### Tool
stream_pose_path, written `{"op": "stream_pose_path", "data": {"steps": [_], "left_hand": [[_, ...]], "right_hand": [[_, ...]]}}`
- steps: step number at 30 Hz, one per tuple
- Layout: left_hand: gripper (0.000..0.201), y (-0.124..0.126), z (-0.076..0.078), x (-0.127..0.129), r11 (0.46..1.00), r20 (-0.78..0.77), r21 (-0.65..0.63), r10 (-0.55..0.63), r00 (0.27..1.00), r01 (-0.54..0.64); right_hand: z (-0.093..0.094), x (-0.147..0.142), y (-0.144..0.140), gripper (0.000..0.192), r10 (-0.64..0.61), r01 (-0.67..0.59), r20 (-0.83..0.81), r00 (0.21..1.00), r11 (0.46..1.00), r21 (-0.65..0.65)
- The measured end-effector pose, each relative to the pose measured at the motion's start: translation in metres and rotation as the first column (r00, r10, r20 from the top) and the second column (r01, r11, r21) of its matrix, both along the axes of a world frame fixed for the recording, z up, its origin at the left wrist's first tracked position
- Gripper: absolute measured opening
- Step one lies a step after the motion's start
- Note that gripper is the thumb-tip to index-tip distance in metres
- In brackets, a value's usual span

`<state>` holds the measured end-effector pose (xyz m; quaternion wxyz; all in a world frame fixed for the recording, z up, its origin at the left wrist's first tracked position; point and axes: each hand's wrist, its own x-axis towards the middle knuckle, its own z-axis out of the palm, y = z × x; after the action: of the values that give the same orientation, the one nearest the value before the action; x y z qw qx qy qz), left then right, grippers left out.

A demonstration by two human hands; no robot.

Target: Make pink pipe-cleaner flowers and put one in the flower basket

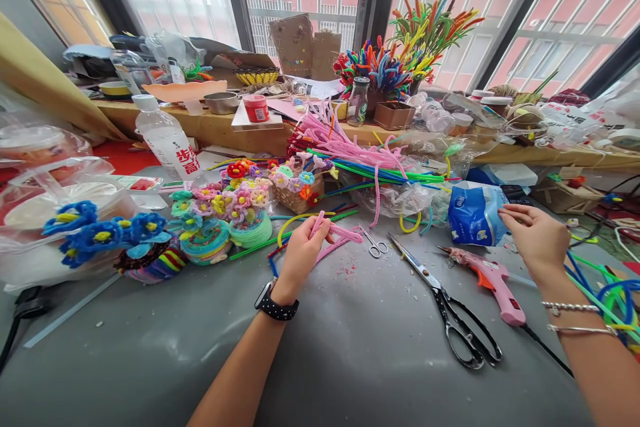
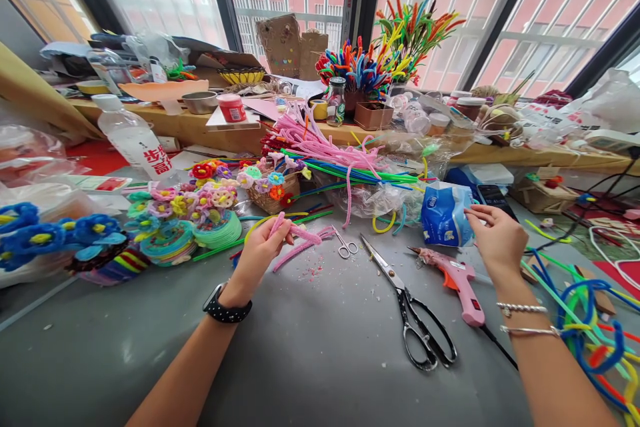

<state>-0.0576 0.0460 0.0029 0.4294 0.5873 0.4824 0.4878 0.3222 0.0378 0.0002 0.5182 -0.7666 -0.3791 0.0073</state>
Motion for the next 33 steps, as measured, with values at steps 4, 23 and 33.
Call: {"op": "stream_pose_path", "data": {"steps": [4,23,33], "left_hand": [[0.028,0.0003,0.0001,-0.0003,1.0,-0.005,-0.014,-0.008,1.0,0.008],[0.029,-0.0006,0.0007,-0.0003,1.0,0.002,0.017,0.015,1.0,-0.015],[0.029,-0.001,0.0013,0.0008,0.999,0.01,0.0,0.037,0.999,-0.037]], "right_hand": [[0.0017,0.0016,0.0027,0.022,-0.069,0.1,0.267,0.961,0.99,-0.103],[0.0055,0.0001,0.0033,0.015,0.012,0.05,0.354,0.935,0.985,-0.165],[0.001,0.0009,0.0032,0.014,-0.036,0.063,0.302,0.953,0.995,-0.078]]}}
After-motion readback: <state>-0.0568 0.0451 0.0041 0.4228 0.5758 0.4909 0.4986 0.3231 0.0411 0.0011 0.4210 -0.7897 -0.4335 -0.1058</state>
